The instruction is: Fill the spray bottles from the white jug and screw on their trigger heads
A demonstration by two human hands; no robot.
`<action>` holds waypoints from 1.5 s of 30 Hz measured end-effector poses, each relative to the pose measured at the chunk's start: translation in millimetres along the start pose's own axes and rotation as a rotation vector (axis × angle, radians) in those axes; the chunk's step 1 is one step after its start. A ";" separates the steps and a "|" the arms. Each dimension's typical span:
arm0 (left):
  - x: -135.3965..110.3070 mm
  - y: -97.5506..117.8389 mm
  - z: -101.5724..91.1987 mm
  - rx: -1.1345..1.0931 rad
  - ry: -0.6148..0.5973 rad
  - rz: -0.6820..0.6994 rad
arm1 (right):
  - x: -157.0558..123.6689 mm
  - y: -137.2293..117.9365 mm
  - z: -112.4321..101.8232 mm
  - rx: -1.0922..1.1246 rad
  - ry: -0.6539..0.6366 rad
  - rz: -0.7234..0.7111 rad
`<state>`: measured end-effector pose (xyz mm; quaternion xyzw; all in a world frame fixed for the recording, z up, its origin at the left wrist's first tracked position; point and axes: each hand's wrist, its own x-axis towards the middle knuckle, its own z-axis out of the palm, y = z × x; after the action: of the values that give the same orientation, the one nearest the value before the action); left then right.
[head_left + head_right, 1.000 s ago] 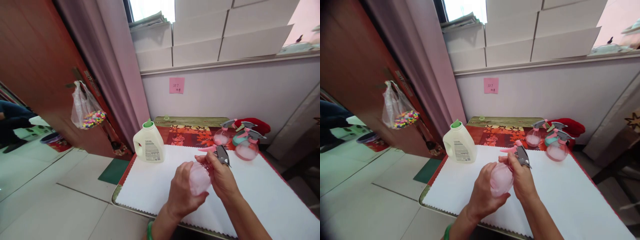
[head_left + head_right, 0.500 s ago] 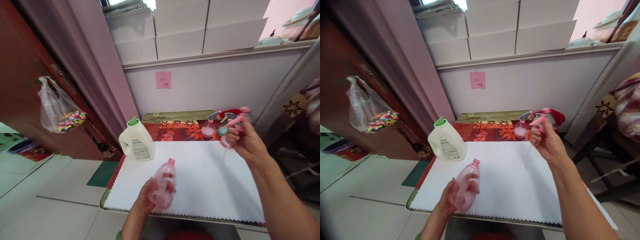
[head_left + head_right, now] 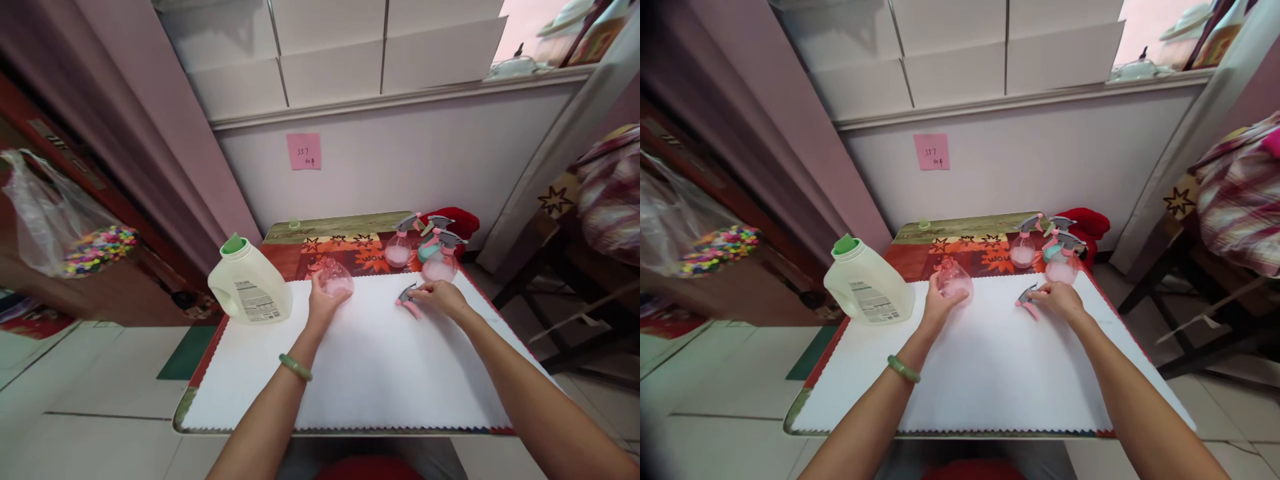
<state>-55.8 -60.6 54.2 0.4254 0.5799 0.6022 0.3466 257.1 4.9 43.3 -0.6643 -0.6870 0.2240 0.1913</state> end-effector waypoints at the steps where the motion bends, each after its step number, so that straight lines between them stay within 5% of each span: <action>1: 7.1 -2.5 10.0 0.017 0.004 0.018 | -1.4 2.7 -0.5 -0.046 0.013 0.022; 4: 21.6 -11.6 35.6 0.060 0.013 0.050 | -11.4 7.1 1.6 -0.127 0.151 0.012; 10: 31.1 -36.2 66.0 0.136 0.032 0.095 | -42.1 -1.9 14.4 0.022 0.534 -0.242; 15: 32.1 -48.1 74.2 0.166 0.018 0.113 | -57.0 -19.8 19.8 0.174 0.557 -0.336; 19: 17.0 -37.4 64.0 0.183 0.011 0.141 | -65.4 -35.0 15.9 0.235 0.590 -0.420; 23: -24.4 -15.0 23.7 0.247 0.097 0.245 | -80.1 -51.4 7.8 0.292 0.660 -0.508; 27: -61.2 2.9 -51.3 0.359 0.413 0.418 | -99.1 -69.2 6.8 0.353 0.660 -0.606; 31: -60.9 6.9 -142.4 0.388 0.785 0.322 | -114.6 -92.3 22.0 0.453 0.498 -0.719; 33: -51.1 3.8 -180.8 0.389 0.877 0.255 | -120.5 -105.4 37.7 0.550 0.343 -0.735; 36: -33.7 -3.7 -217.8 0.377 0.880 0.167 | -127.6 -121.4 70.4 0.732 0.036 -0.569; 39: -16.4 -9.3 -232.7 0.342 0.783 0.105 | -131.4 -126.5 105.6 0.773 -0.170 -0.305; 45: 14.2 -4.4 -244.8 0.259 0.645 0.027 | -132.5 -119.3 139.2 0.669 -0.154 -0.176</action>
<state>-285.6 -146.1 59.8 0.2614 0.7253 0.6317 0.0808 86.2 -136.9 -0.1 -0.4840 -0.6426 0.4688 0.3646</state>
